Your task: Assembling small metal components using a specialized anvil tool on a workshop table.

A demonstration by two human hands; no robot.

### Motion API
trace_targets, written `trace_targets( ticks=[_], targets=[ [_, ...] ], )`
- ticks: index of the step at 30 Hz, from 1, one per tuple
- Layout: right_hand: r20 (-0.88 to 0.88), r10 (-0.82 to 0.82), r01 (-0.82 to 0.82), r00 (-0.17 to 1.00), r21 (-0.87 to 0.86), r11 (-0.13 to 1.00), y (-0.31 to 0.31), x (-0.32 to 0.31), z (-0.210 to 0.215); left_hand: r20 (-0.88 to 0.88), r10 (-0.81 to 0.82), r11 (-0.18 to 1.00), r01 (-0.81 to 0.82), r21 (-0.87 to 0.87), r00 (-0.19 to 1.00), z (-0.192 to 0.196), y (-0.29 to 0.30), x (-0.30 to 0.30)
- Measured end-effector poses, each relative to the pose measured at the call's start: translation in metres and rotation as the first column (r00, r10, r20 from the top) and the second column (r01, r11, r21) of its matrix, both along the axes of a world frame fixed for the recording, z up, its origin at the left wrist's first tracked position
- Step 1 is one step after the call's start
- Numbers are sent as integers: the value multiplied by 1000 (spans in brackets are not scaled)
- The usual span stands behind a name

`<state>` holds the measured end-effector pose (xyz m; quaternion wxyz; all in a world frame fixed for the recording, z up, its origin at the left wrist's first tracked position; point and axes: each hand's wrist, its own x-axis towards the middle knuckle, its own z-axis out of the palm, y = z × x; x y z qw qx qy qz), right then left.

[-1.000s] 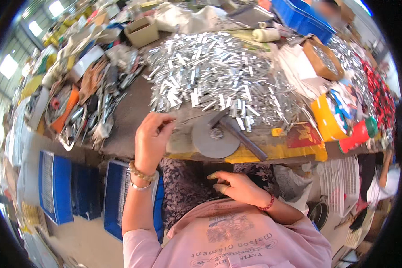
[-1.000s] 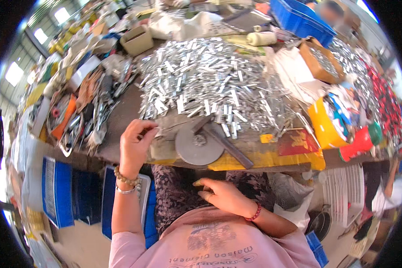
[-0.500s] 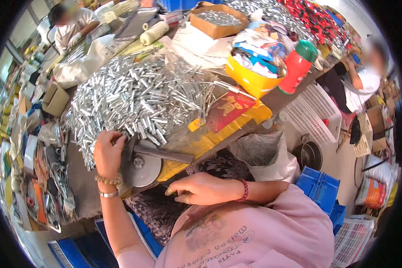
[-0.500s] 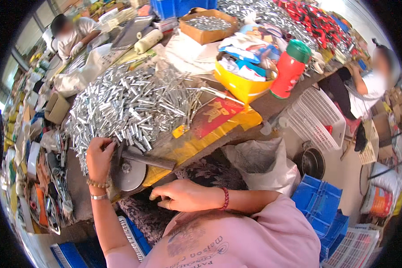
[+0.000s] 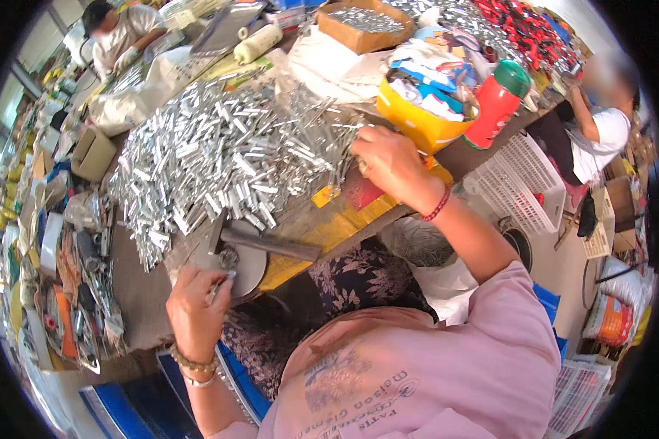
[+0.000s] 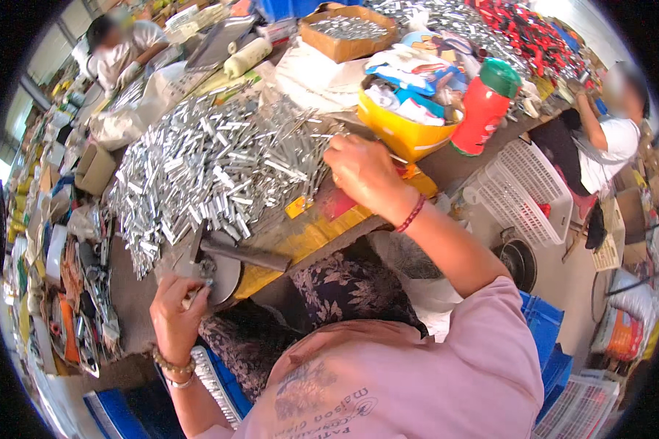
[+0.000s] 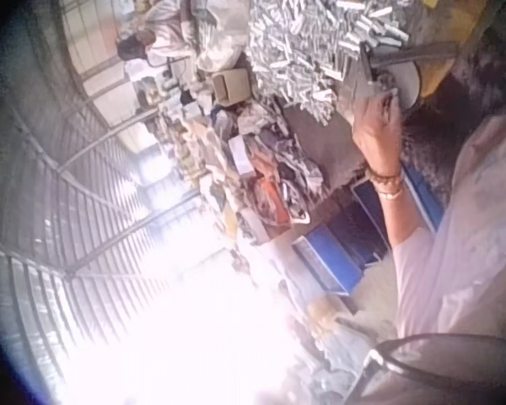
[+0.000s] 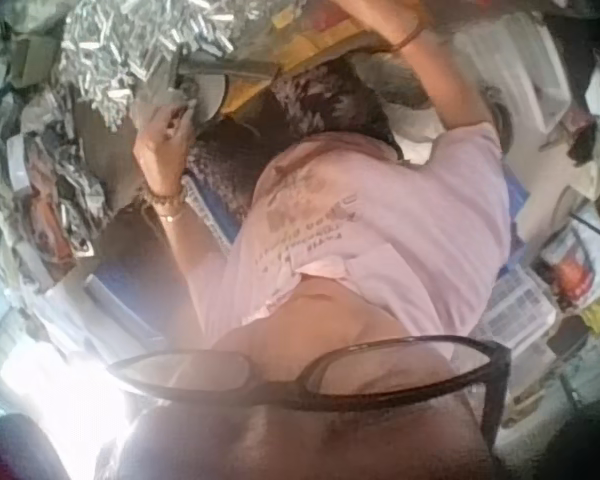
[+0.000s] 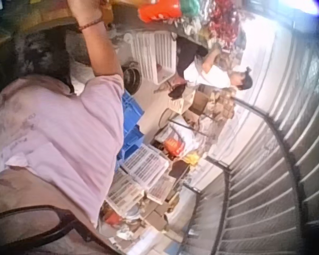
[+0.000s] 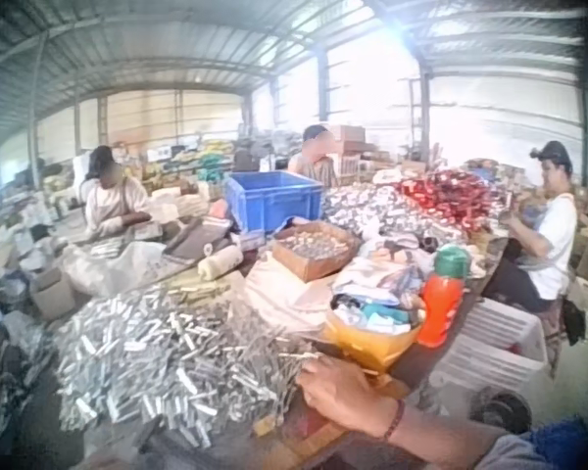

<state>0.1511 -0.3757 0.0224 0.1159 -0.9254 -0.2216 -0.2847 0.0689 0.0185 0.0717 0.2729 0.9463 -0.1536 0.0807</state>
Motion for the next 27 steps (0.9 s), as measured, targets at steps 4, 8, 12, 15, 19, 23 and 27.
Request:
trace_targets(
  ticks=[4,8,12,15,19,23,27],
  targets=[
    [25,61,-63,998,62,996,13,-3,20,90,4,1000,-2,-23,996,-15,-2,-1],
    [-57,275,-252,960,258,933,69,-35,37,58,68,984,-57,-171,996,-30,2,-8],
    [-100,479,-424,872,331,843,134,-64,25,101,84,982,-65,-175,991,-33,6,-15],
    [-129,520,-453,844,346,822,165,-65,14,148,96,987,-75,-145,984,-32,10,-21],
    [-153,506,-456,849,275,847,184,-58,6,151,113,979,-84,-184,982,-36,16,-24],
    [-165,505,-456,848,260,851,186,-56,9,136,107,972,-75,-224,985,-38,18,-24],
    [-149,516,-471,843,257,844,188,-52,6,118,109,974,-83,-210,987,-39,20,-22]
  ],
)
